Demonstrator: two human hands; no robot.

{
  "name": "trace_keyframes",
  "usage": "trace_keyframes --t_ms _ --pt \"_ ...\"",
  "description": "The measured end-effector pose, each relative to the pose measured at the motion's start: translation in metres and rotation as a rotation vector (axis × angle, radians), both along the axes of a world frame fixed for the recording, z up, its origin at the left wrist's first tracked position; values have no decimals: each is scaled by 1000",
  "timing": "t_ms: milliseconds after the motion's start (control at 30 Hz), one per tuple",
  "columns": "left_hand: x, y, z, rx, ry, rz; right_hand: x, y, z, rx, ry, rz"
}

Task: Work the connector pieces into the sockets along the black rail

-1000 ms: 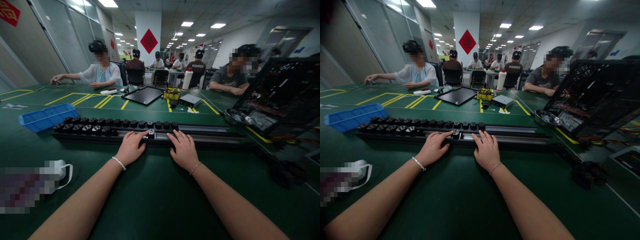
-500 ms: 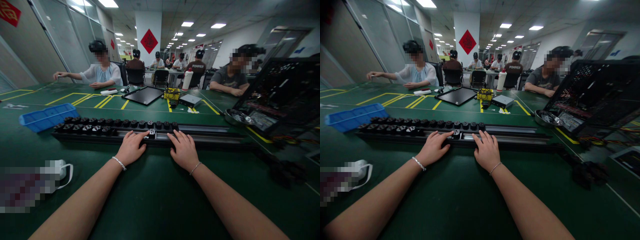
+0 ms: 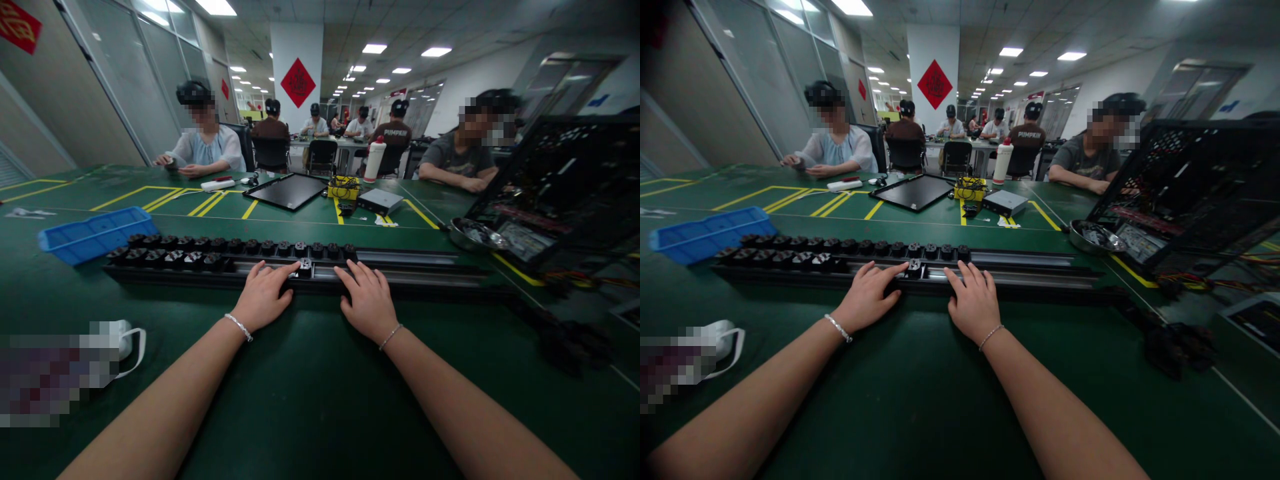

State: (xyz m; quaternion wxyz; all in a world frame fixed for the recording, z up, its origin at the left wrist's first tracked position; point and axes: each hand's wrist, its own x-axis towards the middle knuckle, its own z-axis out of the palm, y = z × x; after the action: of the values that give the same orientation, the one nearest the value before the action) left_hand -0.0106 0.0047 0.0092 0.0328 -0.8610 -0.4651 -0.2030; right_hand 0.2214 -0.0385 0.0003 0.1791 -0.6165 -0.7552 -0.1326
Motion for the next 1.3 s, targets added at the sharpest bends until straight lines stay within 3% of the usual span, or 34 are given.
trace_keyframes --t_ms 1300 --pt "4 -3 1 -40 -46 -6 3 3 -3 46 -49 6"
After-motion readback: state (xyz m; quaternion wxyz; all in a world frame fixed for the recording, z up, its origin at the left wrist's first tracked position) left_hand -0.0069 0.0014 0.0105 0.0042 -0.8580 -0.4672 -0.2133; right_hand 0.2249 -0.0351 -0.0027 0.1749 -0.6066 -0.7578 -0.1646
